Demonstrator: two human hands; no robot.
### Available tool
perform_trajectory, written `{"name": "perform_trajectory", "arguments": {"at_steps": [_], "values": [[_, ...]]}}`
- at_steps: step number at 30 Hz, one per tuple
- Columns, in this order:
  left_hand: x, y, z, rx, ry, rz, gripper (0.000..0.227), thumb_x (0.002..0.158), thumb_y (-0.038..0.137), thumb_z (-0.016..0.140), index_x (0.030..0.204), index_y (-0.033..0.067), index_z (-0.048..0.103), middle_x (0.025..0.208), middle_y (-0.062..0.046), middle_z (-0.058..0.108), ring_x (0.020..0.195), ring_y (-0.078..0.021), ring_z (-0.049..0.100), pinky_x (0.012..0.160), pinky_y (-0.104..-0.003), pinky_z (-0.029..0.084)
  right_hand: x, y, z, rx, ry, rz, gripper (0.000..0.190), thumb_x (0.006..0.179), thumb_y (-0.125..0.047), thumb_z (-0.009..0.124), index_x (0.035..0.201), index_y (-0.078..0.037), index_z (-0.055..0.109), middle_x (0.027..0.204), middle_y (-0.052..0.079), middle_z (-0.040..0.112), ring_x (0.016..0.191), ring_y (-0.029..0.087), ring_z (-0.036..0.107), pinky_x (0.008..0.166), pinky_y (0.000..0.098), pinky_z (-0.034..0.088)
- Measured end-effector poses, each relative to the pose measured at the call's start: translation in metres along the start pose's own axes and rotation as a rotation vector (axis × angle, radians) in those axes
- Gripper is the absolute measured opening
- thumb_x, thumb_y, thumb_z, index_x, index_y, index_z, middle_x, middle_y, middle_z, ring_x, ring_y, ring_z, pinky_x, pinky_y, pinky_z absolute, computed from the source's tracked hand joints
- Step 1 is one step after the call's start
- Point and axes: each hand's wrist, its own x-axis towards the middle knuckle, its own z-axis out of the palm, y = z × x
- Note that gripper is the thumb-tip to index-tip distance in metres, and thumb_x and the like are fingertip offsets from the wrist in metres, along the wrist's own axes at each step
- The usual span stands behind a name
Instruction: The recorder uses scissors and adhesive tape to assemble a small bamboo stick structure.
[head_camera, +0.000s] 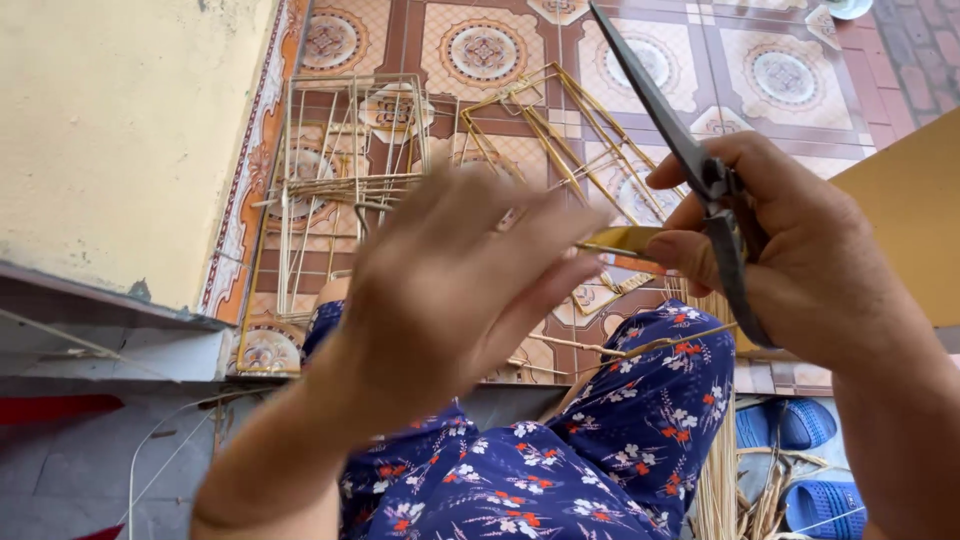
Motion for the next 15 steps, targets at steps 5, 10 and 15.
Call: {"name": "perform_trajectory", "arguments": {"at_steps": [5, 10, 15], "values": [[0.053, -0.075, 0.041, -0.163, -0.186, 0.34, 0.042, 0.091, 0.03, 0.082, 0.12, 0.0023, 0.073, 0.097, -0.013, 0.07, 0.08, -0.0209, 0.07, 0.071, -0.033, 0.056, 0.004, 0.001, -0.003, 0.017, -0.015, 0.071, 0.043, 0.087, -0.011, 0.079, 0.127, -0.005, 0.063, 0.083, 0.003, 0.071, 0.067, 0.008, 0.066, 0.056, 0.023, 0.054], [0.068, -0.083, 0.059, -0.68, -0.848, -0.306, 0.03, 0.09, 0.029, 0.077, 0.117, 0.0147, 0.076, 0.083, 0.004, 0.076, 0.067, -0.0039, 0.069, 0.058, -0.024, 0.059, 0.017, 0.0, -0.017, -0.044, 0.081, -0.179, 0.039, 0.09, -0.008, 0.081, 0.121, -0.002, 0.058, 0.091, 0.002, 0.07, 0.085, 0.008, 0.068, 0.074, 0.0228, 0.054], [0.063, -0.082, 0.052, -0.7, -0.777, -0.385, 0.022, 0.088, 0.024, 0.081, 0.106, 0.011, 0.079, 0.077, 0.002, 0.073, 0.066, -0.0022, 0.065, 0.058, -0.021, 0.054, 0.009, 0.021, -0.042, -0.246, 0.127, -0.267, 0.049, 0.085, -0.007, 0.087, 0.123, 0.002, 0.057, 0.093, 0.008, 0.064, 0.087, 0.013, 0.065, 0.073, 0.0264, 0.052]]}}
